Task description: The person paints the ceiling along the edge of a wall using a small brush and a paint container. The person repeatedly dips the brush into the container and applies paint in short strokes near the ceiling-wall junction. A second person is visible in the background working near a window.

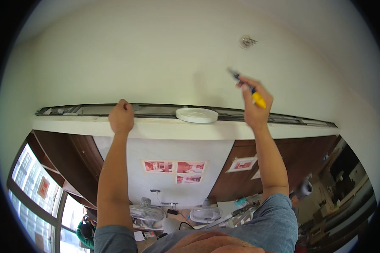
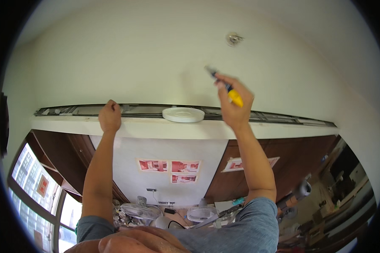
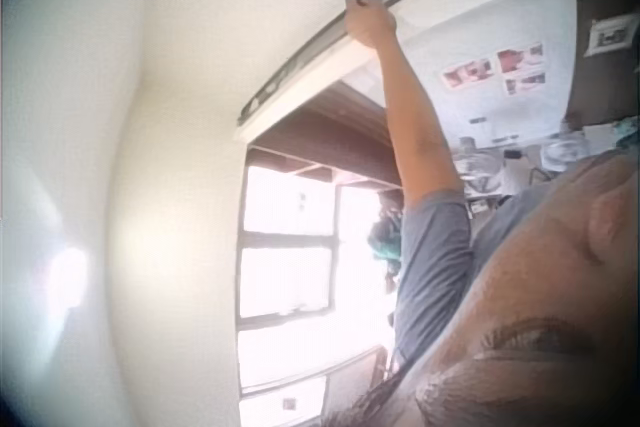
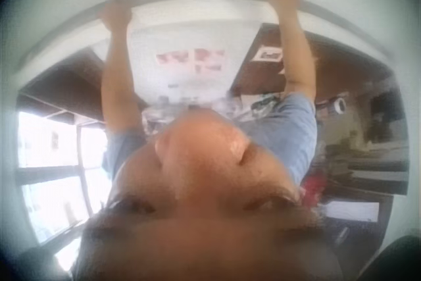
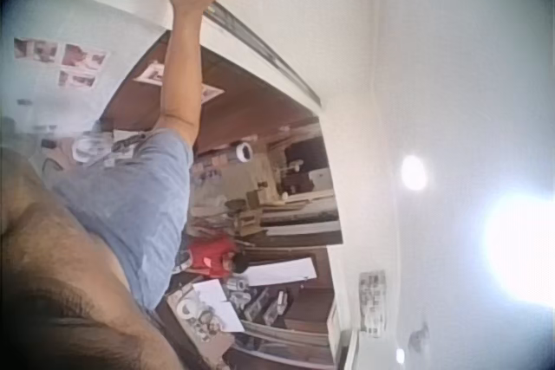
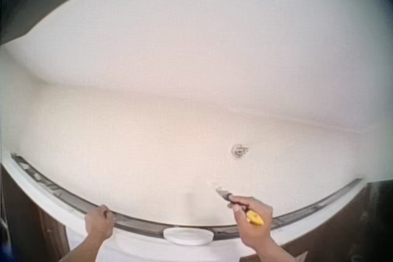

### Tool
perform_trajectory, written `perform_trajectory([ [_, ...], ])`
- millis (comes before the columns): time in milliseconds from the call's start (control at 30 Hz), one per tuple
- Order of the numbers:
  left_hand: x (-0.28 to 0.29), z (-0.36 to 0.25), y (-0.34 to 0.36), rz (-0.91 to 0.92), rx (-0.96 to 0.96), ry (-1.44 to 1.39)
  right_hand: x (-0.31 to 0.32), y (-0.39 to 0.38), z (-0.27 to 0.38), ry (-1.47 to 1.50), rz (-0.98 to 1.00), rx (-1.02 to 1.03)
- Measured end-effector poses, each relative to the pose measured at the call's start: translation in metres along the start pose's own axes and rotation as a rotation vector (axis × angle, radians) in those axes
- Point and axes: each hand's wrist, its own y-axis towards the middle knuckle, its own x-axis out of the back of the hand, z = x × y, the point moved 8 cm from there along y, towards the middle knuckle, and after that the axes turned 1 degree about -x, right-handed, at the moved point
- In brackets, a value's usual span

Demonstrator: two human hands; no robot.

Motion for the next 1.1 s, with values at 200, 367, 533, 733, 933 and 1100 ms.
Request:
perform_trajectory([
  [200,0.011,0.010,-0.001,-0.026,-0.043,0.039,0.015,-0.096,0.026,-0.141,0.465,-0.017],
  [367,0.003,0.015,0.005,-0.027,-0.085,0.024,0.068,-0.162,0.015,-0.123,0.382,-0.286],
  [533,-0.004,0.019,0.006,0.001,-0.080,0.027,0.110,-0.229,-0.006,-0.167,0.098,-0.565],
  [733,-0.005,0.034,0.019,-0.007,-0.086,0.099,0.137,-0.251,-0.013,-0.138,-0.235,-0.617],
  [933,0.008,0.037,0.017,-0.130,-0.111,-0.006,0.161,-0.270,-0.012,-0.282,-0.261,-0.706],
  [1100,-0.004,-0.086,-0.109,0.076,-0.392,-0.554,0.211,-0.346,-0.043,-0.345,-0.442,-1.030],
])
